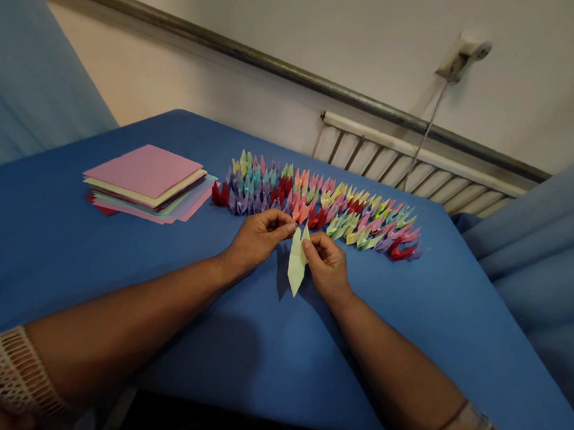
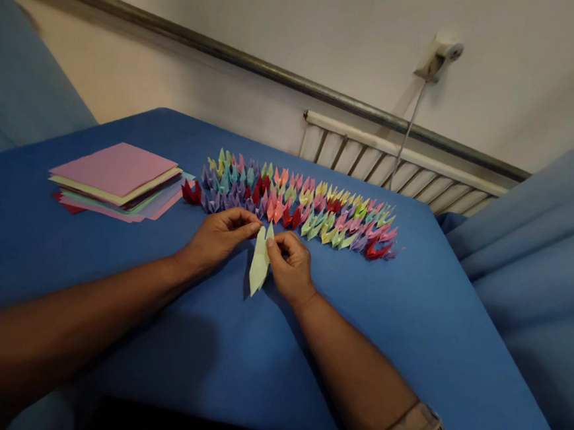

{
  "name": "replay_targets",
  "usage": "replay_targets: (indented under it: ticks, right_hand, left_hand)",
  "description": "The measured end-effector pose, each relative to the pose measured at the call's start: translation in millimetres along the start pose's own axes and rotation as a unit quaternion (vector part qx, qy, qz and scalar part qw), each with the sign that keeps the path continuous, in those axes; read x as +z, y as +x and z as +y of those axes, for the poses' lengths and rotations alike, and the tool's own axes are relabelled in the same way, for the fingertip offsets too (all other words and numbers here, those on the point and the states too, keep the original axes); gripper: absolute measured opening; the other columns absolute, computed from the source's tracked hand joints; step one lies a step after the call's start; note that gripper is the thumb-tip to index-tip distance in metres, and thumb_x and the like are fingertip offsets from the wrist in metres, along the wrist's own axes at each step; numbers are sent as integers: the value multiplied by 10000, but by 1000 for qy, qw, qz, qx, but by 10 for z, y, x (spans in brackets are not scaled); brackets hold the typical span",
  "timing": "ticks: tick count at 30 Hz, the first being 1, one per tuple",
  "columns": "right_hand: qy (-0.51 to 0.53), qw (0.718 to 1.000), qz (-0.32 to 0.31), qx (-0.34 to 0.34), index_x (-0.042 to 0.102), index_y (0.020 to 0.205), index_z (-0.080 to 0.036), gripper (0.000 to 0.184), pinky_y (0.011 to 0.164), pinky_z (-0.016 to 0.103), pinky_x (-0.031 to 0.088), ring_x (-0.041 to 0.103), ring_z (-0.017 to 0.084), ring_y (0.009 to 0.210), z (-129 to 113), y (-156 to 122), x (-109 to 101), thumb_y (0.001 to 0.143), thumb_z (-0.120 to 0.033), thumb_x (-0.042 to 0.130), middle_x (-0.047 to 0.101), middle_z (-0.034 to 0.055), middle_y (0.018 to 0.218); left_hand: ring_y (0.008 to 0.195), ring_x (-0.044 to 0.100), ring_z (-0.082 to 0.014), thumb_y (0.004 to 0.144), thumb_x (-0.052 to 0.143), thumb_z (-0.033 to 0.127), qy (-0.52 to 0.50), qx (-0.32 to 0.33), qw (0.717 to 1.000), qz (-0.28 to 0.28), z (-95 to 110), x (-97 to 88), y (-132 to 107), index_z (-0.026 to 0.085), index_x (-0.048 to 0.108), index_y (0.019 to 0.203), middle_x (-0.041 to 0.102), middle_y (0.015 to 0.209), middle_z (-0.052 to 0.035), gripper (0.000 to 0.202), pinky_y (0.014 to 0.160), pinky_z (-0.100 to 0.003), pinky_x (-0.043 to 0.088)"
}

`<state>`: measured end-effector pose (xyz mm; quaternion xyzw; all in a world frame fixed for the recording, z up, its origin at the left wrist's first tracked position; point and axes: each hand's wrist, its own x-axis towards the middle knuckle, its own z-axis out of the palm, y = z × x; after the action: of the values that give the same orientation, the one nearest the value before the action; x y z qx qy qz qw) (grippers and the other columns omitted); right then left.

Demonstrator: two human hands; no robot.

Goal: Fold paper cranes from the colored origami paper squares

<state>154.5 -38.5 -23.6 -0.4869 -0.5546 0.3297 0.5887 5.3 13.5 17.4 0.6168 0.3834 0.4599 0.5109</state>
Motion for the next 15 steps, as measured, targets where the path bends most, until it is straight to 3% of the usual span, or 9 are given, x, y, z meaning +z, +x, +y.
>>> replay_targets:
  ticks: [3, 7, 15]
  right_hand:
    - [72, 995, -17, 73, 549, 696, -205, 286, 495, 230, 331, 390, 100, 516, -63, 6, -24, 815, -456, 619, 461, -53, 586]
    - [153, 975, -38, 156, 511, 674, -205, 355, 430, 213, 267, 340, 76, 433, -73, 32, -59, 760, -516, 659, 433, -74, 521]
    - [173, 964, -112, 169, 528, 695, -204, 397, 436, 213, 272, 371, 76, 430, -48, 72, -68, 737, -565, 689, 488, -66, 534]
  left_hand:
    - [731, 588, -135, 765, 669, 313, 40, 19, 999, -31, 2, -52, 36, 177, 660, 822, 646, 779, 6, 147, 725, -270, 478]
    - [859, 623, -173, 819, 605, 302, 141, 77, 981, -107, 41, -132, 66, 207, 708, 933, 691, 913, -25, 181, 830, -306, 476]
    - [873, 603, -179, 834, 538, 226, 251, 195, 938, -136, 109, -240, 82, 200, 687, 877, 647, 896, -31, 157, 849, -319, 457]
